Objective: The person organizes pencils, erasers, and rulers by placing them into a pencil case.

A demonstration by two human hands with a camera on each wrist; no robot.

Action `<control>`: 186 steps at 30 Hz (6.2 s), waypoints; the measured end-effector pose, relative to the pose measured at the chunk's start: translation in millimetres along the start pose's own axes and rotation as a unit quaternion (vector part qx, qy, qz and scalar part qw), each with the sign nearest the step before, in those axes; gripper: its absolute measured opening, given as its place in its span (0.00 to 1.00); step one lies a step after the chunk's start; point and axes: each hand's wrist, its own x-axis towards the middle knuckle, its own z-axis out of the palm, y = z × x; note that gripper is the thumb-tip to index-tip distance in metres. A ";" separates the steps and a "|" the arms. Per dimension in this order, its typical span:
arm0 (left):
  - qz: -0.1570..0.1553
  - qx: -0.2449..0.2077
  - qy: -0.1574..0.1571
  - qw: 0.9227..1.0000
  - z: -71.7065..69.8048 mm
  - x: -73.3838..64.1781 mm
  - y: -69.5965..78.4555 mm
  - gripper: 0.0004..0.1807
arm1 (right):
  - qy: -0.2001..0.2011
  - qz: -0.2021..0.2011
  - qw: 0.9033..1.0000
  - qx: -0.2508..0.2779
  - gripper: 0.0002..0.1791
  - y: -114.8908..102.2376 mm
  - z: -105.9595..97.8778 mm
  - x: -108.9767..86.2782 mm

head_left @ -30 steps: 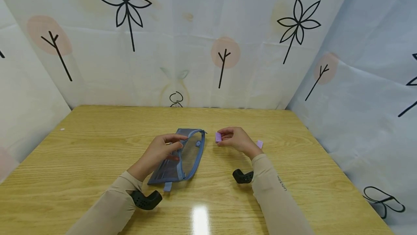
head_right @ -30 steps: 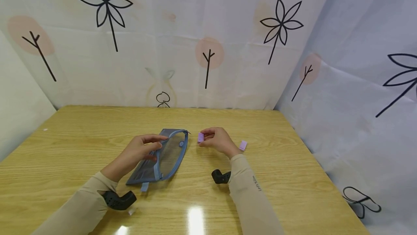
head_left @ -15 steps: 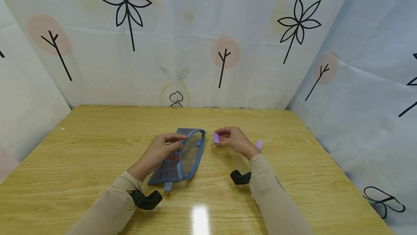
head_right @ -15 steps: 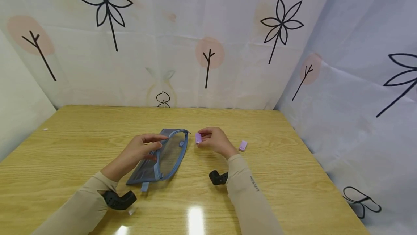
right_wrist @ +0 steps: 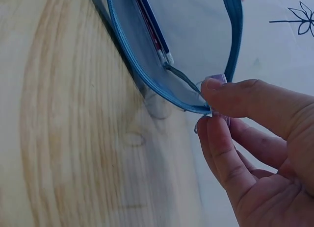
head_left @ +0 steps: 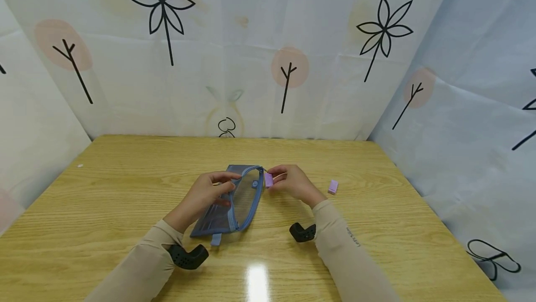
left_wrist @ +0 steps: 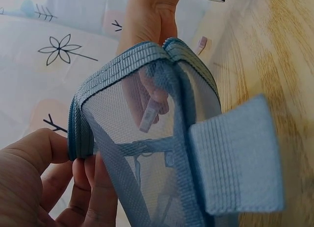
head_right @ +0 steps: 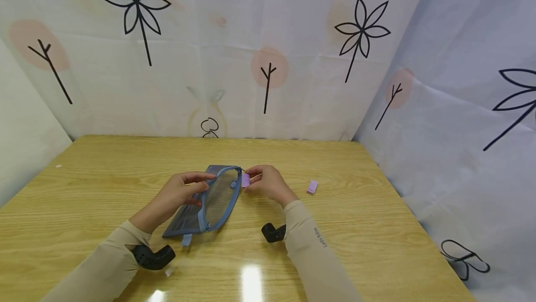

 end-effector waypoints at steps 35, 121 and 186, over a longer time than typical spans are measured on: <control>0.000 -0.009 -0.010 1.000 -0.9 0.2 -0.7 0.18 | 0.013 -0.024 0.999 -0.025 0.24 -15.7 45.0 9.9; 0.009 -0.007 -0.018 1.000 -0.9 0.0 -4.0 0.19 | 0.056 0.049 0.990 -0.117 0.32 23.6 -92.9 -31.1; 0.003 -0.002 -0.011 1.000 0.8 1.1 -1.8 0.19 | 0.061 0.112 0.964 -0.232 0.27 55.0 -88.3 -25.0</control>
